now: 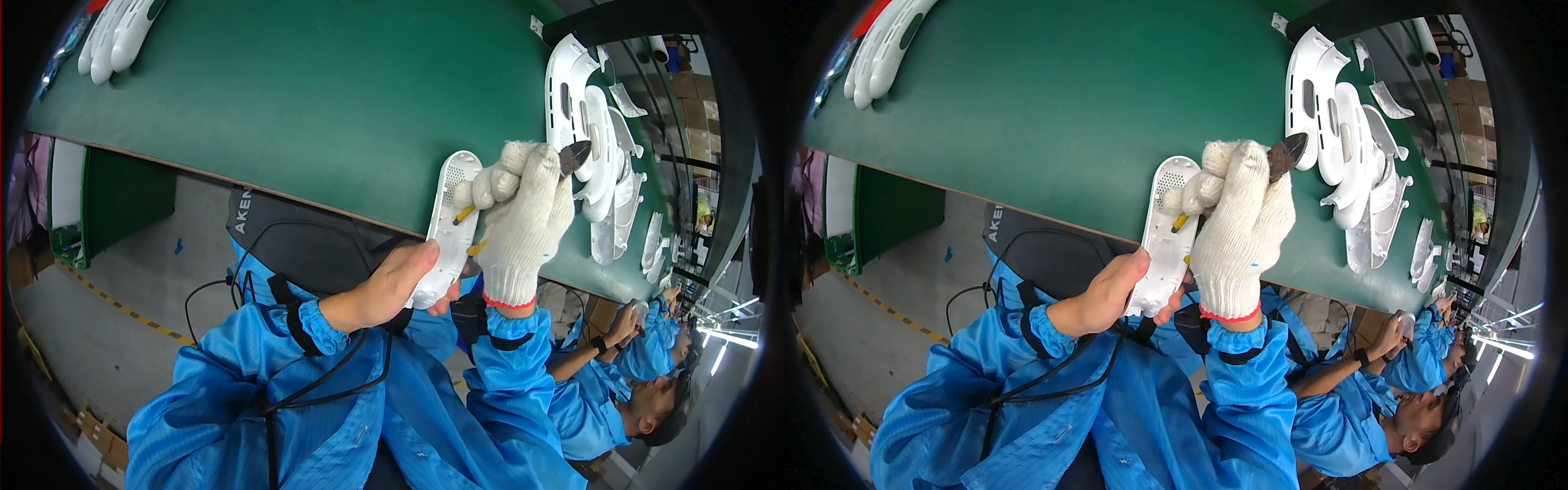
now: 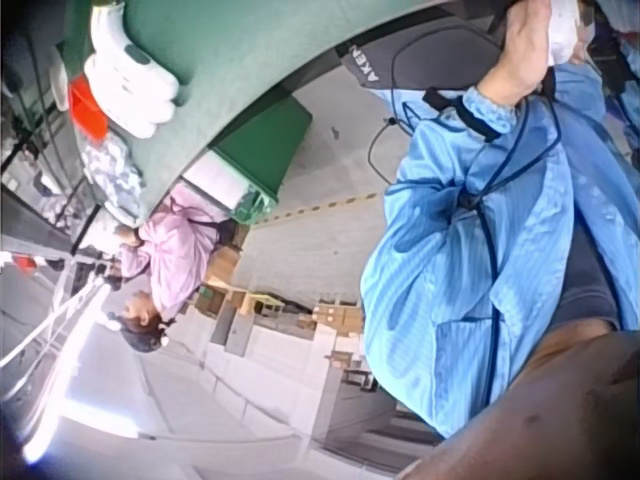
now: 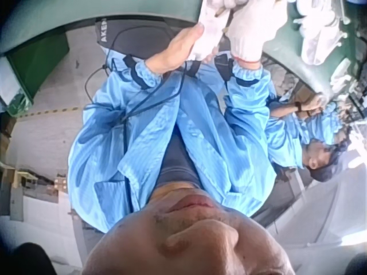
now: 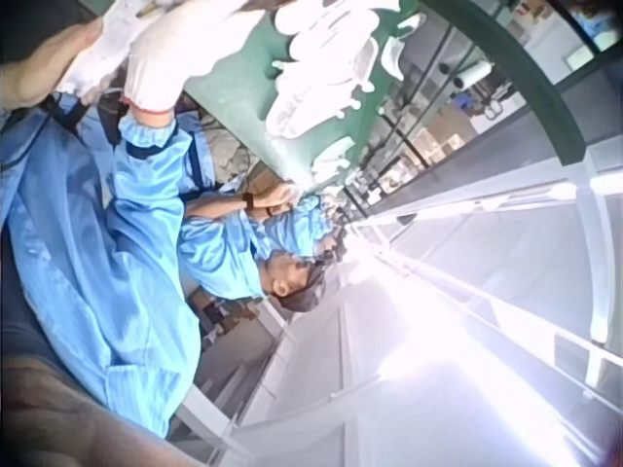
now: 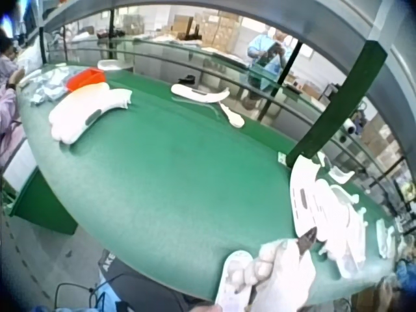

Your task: Trimming flashing and assembling white plastic shells on a production line.

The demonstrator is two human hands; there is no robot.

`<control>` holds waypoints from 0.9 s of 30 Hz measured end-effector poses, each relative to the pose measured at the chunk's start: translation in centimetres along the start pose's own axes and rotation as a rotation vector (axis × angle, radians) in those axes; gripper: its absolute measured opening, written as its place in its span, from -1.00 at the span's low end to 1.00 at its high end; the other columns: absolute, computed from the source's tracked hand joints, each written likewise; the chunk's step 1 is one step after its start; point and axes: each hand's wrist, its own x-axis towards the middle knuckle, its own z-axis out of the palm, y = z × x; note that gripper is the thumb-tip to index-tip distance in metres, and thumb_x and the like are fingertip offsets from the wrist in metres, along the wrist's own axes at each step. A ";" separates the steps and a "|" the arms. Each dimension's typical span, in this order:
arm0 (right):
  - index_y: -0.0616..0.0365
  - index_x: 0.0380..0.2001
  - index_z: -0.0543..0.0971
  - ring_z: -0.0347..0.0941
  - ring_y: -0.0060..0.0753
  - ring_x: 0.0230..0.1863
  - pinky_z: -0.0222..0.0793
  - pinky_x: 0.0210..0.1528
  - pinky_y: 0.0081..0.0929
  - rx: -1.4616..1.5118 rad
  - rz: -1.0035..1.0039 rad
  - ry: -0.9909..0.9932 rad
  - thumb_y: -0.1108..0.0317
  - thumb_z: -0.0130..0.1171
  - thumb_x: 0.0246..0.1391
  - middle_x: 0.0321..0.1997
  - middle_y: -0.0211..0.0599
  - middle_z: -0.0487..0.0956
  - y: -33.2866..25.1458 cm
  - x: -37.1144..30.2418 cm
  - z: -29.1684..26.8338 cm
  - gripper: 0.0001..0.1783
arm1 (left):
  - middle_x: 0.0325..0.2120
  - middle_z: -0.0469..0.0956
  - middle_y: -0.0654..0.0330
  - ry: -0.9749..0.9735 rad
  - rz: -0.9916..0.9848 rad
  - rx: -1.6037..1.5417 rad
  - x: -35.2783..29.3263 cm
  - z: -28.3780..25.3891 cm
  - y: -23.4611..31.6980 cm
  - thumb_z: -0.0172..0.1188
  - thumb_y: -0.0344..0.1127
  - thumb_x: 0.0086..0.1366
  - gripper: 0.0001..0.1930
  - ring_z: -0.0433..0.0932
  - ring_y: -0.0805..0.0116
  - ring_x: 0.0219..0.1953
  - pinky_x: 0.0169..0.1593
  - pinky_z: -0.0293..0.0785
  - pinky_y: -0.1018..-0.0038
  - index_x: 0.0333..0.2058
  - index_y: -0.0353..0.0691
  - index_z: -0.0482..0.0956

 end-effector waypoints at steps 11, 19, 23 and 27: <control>0.26 -0.30 0.48 0.28 -0.45 -0.63 0.43 -0.55 -0.33 -0.205 -0.116 0.032 0.10 0.01 0.40 -0.62 -0.43 0.34 0.5 0.0 0.8 -0.62 | -0.29 0.61 0.11 0.027 -0.044 0.086 -0.2 -0.1 0.6 -0.43 0.15 0.57 -0.33 0.61 0.36 -0.34 -0.19 0.57 0.45 0.09 -0.37 0.42; 0.31 -0.22 0.49 0.36 -0.54 -0.65 0.41 -0.59 -0.49 0.017 -0.072 -0.068 0.13 0.04 0.38 -0.60 -0.39 0.44 0.4 1.4 -0.6 -0.62 | -0.26 0.58 0.11 0.053 0.047 0.501 -3.3 0.6 0.6 -0.18 -0.25 0.53 -0.61 0.57 0.42 -0.25 -0.13 0.53 0.44 0.15 -0.41 0.34; 0.31 -0.23 0.50 0.36 -0.55 -0.65 0.42 -0.58 -0.49 0.008 -0.057 -0.036 0.12 0.05 0.38 -0.60 -0.39 0.44 -0.6 0.8 0.3 -0.62 | -0.35 0.58 0.13 0.159 0.077 0.554 -2.6 1.0 1.0 -0.18 -0.25 0.53 -0.63 0.56 0.45 -0.34 -0.20 0.53 0.46 0.10 -0.41 0.37; 0.30 -0.27 0.48 0.37 -0.51 -0.64 0.44 -0.57 -0.43 0.000 -0.079 -0.032 0.12 0.04 0.38 -0.61 -0.36 0.43 -1.0 -0.6 0.2 -0.62 | -0.49 0.58 0.15 0.313 0.132 0.531 -0.8 1.3 0.3 -0.17 -0.25 0.54 -0.65 0.55 0.46 -0.49 -0.33 0.52 0.47 -0.04 -0.45 0.46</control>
